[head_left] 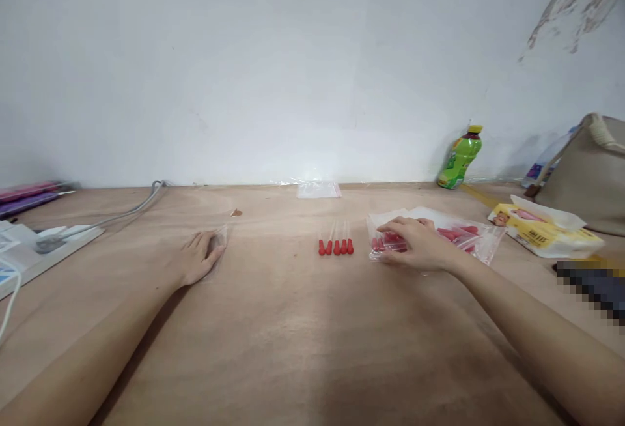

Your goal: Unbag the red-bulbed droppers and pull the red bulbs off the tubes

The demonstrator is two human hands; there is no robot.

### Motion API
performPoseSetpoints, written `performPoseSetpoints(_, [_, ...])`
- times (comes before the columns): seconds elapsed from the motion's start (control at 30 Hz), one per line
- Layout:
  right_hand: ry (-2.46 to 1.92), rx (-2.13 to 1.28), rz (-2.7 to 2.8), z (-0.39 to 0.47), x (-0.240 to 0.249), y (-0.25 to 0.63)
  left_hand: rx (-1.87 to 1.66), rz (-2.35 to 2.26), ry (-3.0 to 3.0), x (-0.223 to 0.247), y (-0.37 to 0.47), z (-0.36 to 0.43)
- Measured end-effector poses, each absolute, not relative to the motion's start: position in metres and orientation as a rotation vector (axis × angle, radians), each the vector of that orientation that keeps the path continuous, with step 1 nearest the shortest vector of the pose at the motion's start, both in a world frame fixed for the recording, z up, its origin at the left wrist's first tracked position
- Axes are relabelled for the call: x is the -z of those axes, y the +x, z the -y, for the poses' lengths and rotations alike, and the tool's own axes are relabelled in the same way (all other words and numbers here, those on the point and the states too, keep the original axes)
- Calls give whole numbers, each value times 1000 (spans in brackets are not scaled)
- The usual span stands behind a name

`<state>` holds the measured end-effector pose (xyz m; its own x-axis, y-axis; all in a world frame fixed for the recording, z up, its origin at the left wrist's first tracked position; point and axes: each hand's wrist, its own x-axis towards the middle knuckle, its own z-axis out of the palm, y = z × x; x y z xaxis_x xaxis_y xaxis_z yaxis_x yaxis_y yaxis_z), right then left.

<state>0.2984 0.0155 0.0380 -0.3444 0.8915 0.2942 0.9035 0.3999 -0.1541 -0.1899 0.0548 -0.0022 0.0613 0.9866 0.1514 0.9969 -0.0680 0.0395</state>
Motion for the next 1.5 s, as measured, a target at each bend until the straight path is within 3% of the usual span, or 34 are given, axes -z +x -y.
performPoseSetpoints(0.37, [-1556, 48, 2395, -24, -30, 317, 441, 1979, -2045, 0, -191, -41])
performPoseSetpoints(0.5, [-1587, 127, 2311, -25, -32, 315, 259, 2134, -2164, 0, -189, -40])
performPoseSetpoints(0.67, [-1568, 288, 1740, -25, -34, 316, 76, 2288, -2080, -5, -192, -42])
performPoseSetpoints(0.77, [-1464, 104, 1366, -26, -37, 309, 35, 2308, -2060, -11, -193, -44])
performPoseSetpoints(0.9, [-1129, -442, 1136, -25, -40, 273, 17, 2322, -2052, -13, -198, -48])
performPoseSetpoints(1.03, [-1000, -539, 1401, -17, -35, 218, 89, 2317, -1984, -12, -198, -52])
performPoseSetpoints(1.17, [-773, 77, 1925, -9, -23, 173, 446, 2053, -1958, -23, -168, -38])
performPoseSetpoints(1.3, [-574, 455, 2376, -4, -8, 150, 703, 1552, -2599, -35, -113, -7])
performPoseSetpoints(1.4, [-537, 453, 2485, -2, 0, 148, 607, 1122, -3007, -30, -76, 8])
performPoseSetpoints(1.5, [-592, 253, 2449, -1, 5, 156, 666, 1048, -3078, -20, -54, 8])
